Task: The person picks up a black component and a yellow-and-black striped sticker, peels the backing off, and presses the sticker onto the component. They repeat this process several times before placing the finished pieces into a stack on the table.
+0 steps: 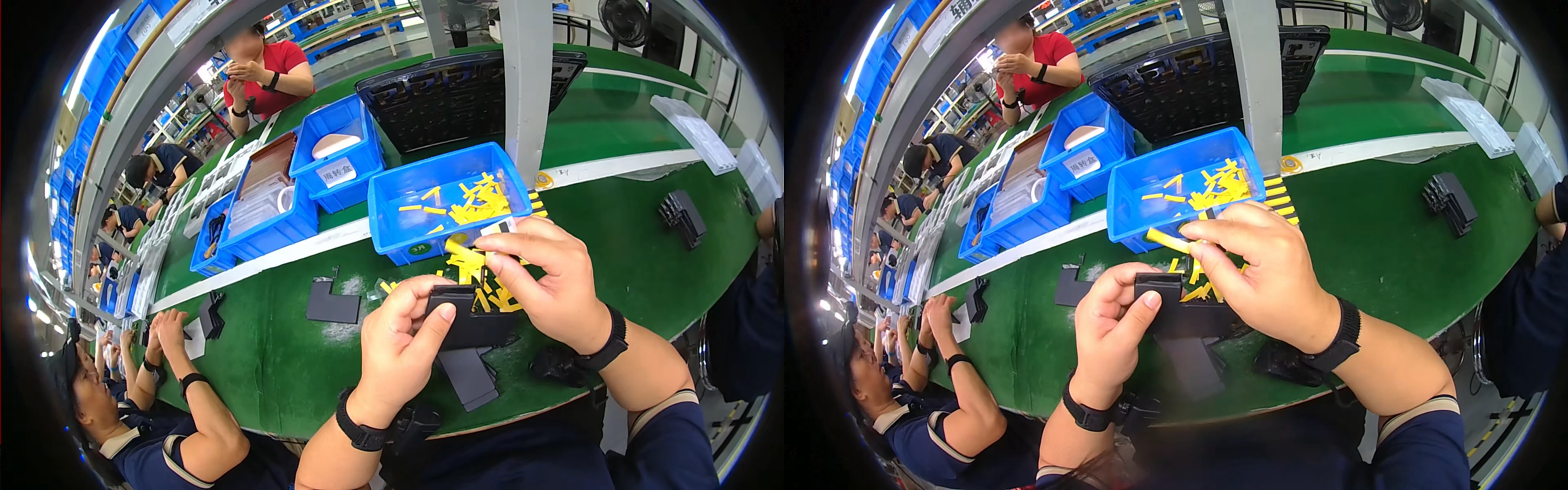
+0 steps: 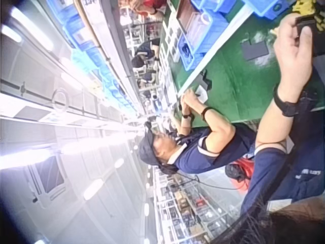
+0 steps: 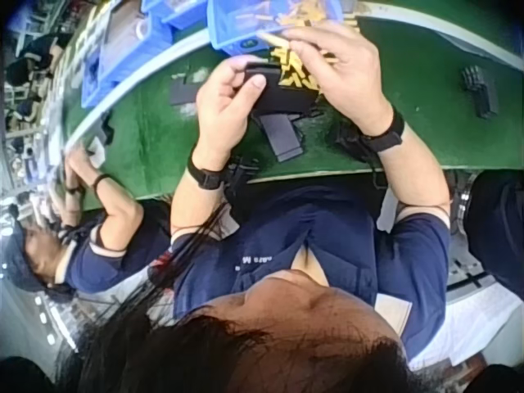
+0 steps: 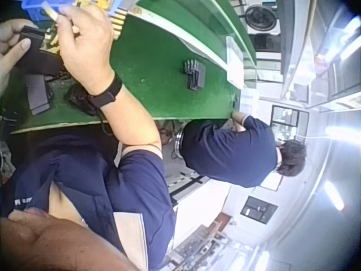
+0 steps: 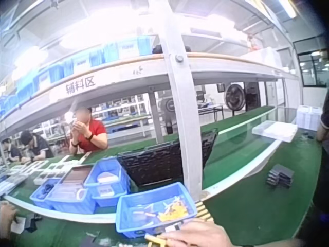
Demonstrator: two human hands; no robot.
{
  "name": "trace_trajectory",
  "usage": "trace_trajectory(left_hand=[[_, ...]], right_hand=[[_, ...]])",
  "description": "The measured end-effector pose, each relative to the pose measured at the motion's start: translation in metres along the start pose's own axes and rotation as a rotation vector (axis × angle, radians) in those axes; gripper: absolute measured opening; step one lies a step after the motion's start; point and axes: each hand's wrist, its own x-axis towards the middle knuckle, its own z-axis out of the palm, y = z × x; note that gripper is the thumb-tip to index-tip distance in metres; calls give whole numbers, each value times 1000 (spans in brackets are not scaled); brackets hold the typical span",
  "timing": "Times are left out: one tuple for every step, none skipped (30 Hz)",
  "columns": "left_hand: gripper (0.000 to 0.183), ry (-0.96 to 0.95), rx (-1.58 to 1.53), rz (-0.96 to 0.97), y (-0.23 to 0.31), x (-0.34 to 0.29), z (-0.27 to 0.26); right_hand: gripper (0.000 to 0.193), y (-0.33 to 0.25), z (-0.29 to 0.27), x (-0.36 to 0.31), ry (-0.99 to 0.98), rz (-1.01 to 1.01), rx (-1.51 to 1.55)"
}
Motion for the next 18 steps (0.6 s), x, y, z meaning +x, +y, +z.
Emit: trace_trajectory(left_hand=[[22,-1,0,9,0,0,1],[22,4,4,14,0,0,1],[22,8,7,19,0,1,0],[22,16,9,21,0,1,0],[22,16,-1,19,-1,2,0],[22,19,-10,12,-1,2,-1],[22,23,-20,6,-1,3,-1],[22,25,-22,8,-2,2,-1],[22,27,-24,10,-2,2,0],[21,28,-28,11,-2,2,0],[22,26,-31,9,-2,2,0],[22,25,-33,8,-2,2,0],[22,26,-36,6,-1,2,0],[22,25,-37,5,0,2,1],[22,25,-39,4,0,2,1],[22,25,-41,3,1,2,1],[22,21,-28,-3,1,2,2],[22,18,-15,-8,1,1,2]], right_hand=[[18,0,0,-1,5,-4,31],[16,0,0,-2,-17,29,47],[14,-1,-1,-3,-37,54,62],[13,-2,-1,-4,-57,80,76],[13,-3,-1,-4,-74,171,164],[13,-4,-1,-5,-90,262,253],[13,-4,0,-5,-109,347,343],[13,-5,0,-5,-99,355,352],[14,-5,2,-6,-89,357,361],[14,-5,3,-6,-79,369,366],[14,-5,3,-7,-74,364,368],[13,-5,4,-8,-69,367,367],[13,-5,5,-8,-55,363,369],[12,-6,5,-9,-50,344,347],[12,-6,6,-9,-38,318,327],[12,-7,6,-10,-25,292,306],[11,-7,6,-10,-31,275,264],[11,-7,6,-10,-38,257,222]])
